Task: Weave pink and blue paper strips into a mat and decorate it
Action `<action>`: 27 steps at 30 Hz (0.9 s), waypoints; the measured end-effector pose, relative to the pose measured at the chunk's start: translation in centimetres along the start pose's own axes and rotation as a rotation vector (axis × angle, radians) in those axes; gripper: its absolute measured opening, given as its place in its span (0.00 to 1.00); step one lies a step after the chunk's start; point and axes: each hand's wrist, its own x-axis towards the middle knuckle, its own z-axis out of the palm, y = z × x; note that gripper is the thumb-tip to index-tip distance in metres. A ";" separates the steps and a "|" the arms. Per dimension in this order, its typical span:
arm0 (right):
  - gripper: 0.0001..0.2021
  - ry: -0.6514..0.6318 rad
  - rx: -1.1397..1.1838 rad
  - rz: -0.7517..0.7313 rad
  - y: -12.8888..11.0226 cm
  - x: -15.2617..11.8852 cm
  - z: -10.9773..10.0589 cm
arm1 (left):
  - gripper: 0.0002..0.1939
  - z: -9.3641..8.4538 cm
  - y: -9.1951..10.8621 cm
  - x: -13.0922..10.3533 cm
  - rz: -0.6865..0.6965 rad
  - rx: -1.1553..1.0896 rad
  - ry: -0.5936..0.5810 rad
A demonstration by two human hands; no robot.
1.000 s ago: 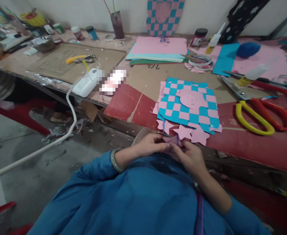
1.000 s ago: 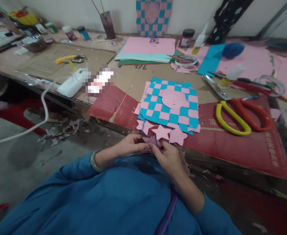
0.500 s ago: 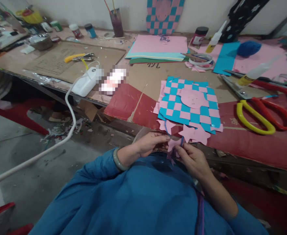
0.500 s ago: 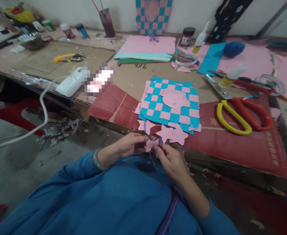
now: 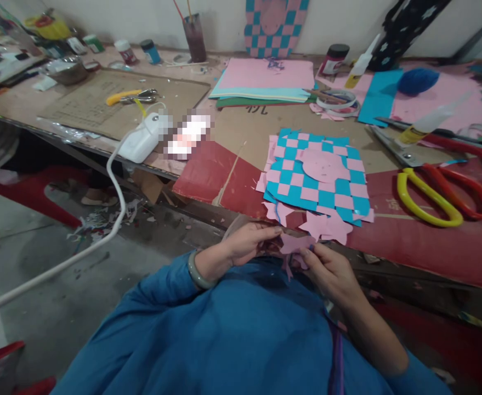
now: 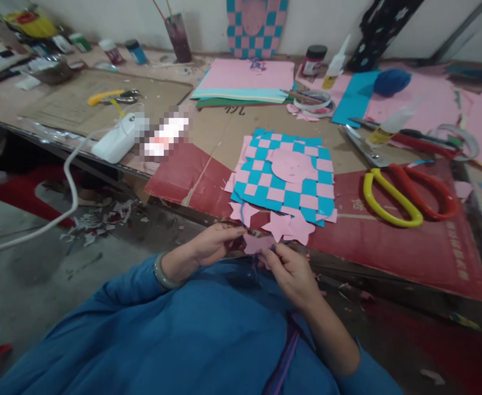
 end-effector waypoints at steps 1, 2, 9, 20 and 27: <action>0.24 0.015 0.030 0.013 -0.1 -0.1 -0.1 | 0.21 -0.1 -0.1 0.0 0.016 -0.010 -0.016; 0.24 0.035 0.055 0.023 -0.2 -0.1 -0.1 | 0.20 -0.1 -0.1 0.0 0.032 -0.023 -0.032; 0.21 0.104 0.325 0.128 0.1 -0.5 0.1 | 0.16 0.1 0.3 -0.6 -0.007 -0.080 -0.068; 0.16 0.089 0.594 0.184 1.6 -0.9 0.1 | 0.18 -0.4 0.1 -0.6 0.150 -0.020 -0.008; 0.20 0.063 0.271 0.082 1.1 -1.2 0.2 | 0.21 -0.8 0.6 -1.5 0.191 0.197 0.114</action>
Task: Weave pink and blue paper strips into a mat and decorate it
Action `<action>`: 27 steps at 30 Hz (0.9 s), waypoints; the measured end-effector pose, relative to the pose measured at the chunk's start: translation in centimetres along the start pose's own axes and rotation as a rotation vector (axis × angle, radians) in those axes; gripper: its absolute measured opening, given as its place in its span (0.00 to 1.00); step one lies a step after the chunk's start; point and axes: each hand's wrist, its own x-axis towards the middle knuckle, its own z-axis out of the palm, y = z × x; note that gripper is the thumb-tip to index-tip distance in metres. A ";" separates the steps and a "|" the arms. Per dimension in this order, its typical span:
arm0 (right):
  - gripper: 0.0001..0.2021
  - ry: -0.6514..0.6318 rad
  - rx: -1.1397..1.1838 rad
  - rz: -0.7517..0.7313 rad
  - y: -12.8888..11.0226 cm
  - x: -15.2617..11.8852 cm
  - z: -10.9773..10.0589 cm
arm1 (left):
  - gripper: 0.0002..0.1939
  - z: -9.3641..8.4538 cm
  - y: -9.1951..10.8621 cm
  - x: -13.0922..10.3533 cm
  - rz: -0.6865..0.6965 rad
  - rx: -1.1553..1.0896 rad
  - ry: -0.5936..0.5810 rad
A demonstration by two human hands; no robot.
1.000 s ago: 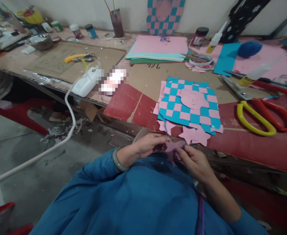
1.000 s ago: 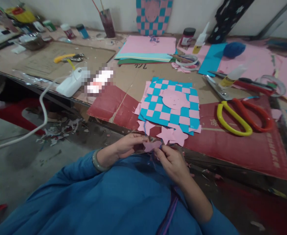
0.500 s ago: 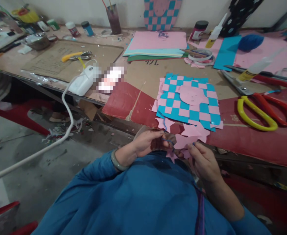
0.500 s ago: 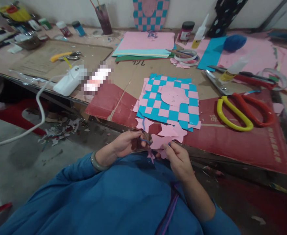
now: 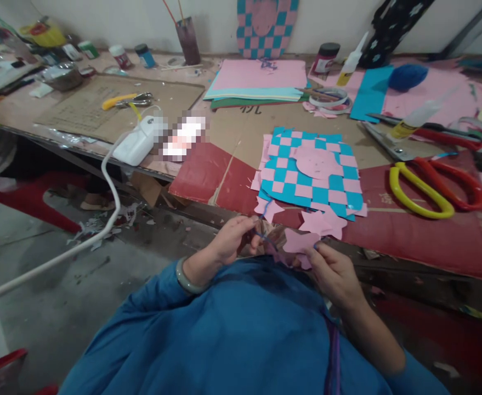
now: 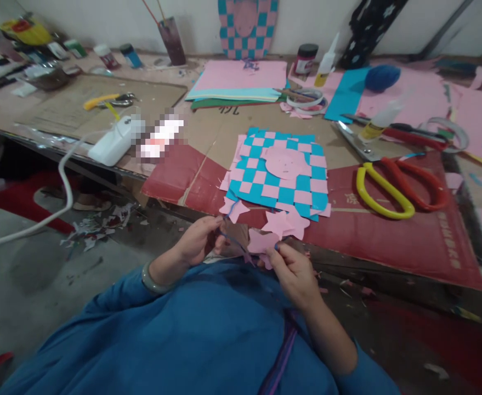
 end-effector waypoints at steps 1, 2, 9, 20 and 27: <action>0.21 0.002 -0.074 -0.020 -0.1 0.0 0.1 | 0.21 -0.2 0.1 -0.2 0.011 0.026 0.027; 0.22 0.000 -0.140 -0.037 -0.1 0.0 0.1 | 0.21 -0.3 0.3 -0.4 0.015 0.050 0.048; 0.20 -0.085 -0.469 -0.128 -0.5 -0.4 -0.1 | 0.21 -1.4 0.8 -1.5 0.002 0.204 0.023; 0.17 0.031 -0.647 -0.471 -1.2 -1.8 -1.4 | 0.14 -2.3 2.2 -2.3 0.091 0.775 0.045; 0.10 0.103 -0.753 -0.675 -4.1 -2.1 -5.0 | 0.10 -1.8 5.9 -4.0 0.397 1.295 -0.071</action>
